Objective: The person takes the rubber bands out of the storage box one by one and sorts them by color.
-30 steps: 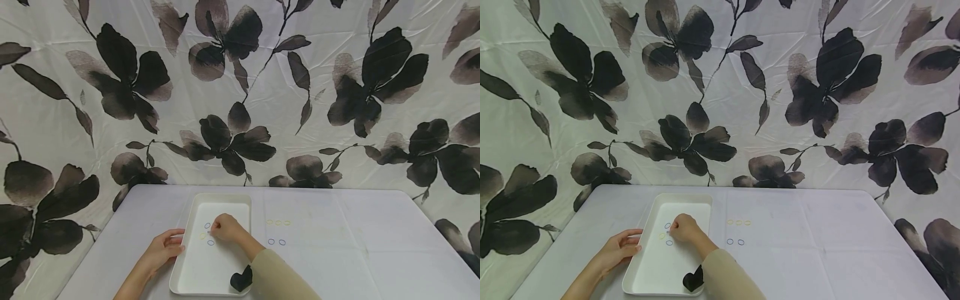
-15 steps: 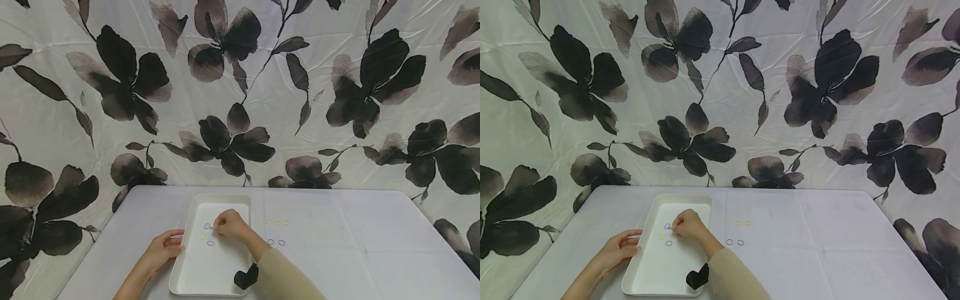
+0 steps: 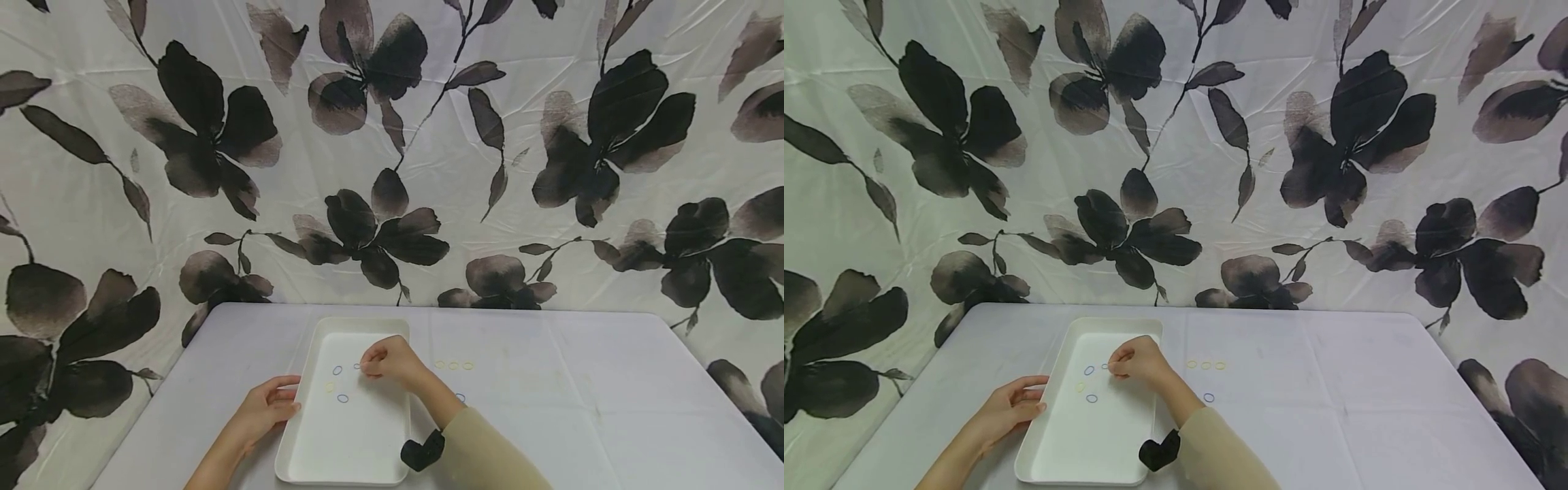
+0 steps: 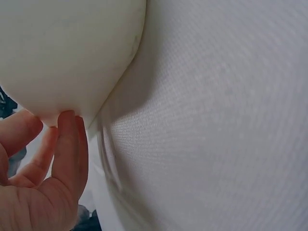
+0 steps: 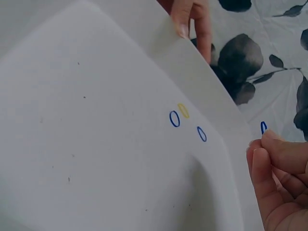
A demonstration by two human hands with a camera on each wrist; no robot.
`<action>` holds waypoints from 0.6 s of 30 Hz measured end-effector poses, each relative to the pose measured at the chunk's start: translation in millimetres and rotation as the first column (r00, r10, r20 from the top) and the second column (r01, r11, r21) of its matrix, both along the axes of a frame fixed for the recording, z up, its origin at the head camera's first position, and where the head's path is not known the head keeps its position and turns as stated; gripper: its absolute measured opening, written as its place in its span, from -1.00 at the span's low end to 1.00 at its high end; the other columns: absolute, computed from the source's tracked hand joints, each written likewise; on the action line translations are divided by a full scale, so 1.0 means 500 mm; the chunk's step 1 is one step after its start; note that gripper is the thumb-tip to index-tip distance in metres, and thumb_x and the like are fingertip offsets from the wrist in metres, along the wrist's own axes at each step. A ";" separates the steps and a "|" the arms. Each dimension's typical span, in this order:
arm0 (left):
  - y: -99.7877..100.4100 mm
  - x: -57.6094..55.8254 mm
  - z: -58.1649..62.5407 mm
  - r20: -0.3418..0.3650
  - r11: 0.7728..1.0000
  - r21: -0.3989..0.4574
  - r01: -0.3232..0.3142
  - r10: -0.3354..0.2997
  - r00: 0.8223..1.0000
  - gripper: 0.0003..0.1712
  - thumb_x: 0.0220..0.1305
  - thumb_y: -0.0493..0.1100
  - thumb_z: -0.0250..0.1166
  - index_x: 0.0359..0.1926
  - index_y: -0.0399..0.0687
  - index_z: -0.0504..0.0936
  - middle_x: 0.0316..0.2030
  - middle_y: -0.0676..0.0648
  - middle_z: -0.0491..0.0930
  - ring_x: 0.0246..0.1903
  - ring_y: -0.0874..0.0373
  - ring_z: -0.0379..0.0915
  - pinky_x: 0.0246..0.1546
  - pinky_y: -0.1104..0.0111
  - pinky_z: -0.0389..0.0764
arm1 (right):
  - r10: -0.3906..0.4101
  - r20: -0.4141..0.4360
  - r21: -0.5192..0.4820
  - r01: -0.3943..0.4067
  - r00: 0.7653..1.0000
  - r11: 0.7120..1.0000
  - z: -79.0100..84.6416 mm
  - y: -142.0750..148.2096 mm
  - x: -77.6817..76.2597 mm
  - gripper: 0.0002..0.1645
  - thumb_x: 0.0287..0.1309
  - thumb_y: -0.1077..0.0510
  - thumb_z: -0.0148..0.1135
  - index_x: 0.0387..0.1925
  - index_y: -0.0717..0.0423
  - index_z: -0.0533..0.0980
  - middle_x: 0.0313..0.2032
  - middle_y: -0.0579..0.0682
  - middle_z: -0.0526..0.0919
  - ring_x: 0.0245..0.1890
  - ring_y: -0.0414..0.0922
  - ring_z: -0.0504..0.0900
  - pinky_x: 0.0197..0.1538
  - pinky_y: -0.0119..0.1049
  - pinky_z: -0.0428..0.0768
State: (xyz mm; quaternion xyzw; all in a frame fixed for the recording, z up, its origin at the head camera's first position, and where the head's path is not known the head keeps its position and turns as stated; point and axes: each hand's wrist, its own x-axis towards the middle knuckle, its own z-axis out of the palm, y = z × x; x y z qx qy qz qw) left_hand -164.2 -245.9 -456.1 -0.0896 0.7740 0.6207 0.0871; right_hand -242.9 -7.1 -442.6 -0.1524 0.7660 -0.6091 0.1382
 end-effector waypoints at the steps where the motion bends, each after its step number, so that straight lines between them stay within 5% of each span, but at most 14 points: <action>1: -0.001 0.000 -0.001 -0.002 1.000 0.000 0.002 -0.002 1.000 -0.38 0.05 -0.51 0.26 0.19 -0.40 0.32 -0.14 -0.26 0.52 -0.23 0.02 0.54 -0.31 0.21 0.60 | 0.000 0.004 -0.011 0.000 1.000 1.000 0.002 0.003 0.001 -0.94 -0.07 0.46 0.31 -0.47 0.45 0.57 -0.61 0.04 0.58 -0.60 -0.20 0.56 -0.40 -0.29 0.63; 18: -0.001 0.002 0.001 -0.011 1.000 -0.003 0.004 -0.004 1.000 -0.38 0.06 -0.50 0.26 0.19 -0.41 0.32 -0.13 -0.27 0.52 -0.22 0.01 0.54 -0.30 0.19 0.60 | 0.001 0.050 -0.052 0.001 0.999 0.999 0.009 0.072 -0.003 -0.79 -0.01 0.44 0.28 -0.27 0.49 0.56 -0.49 0.06 0.63 -0.46 -0.11 0.65 -0.29 -0.24 0.64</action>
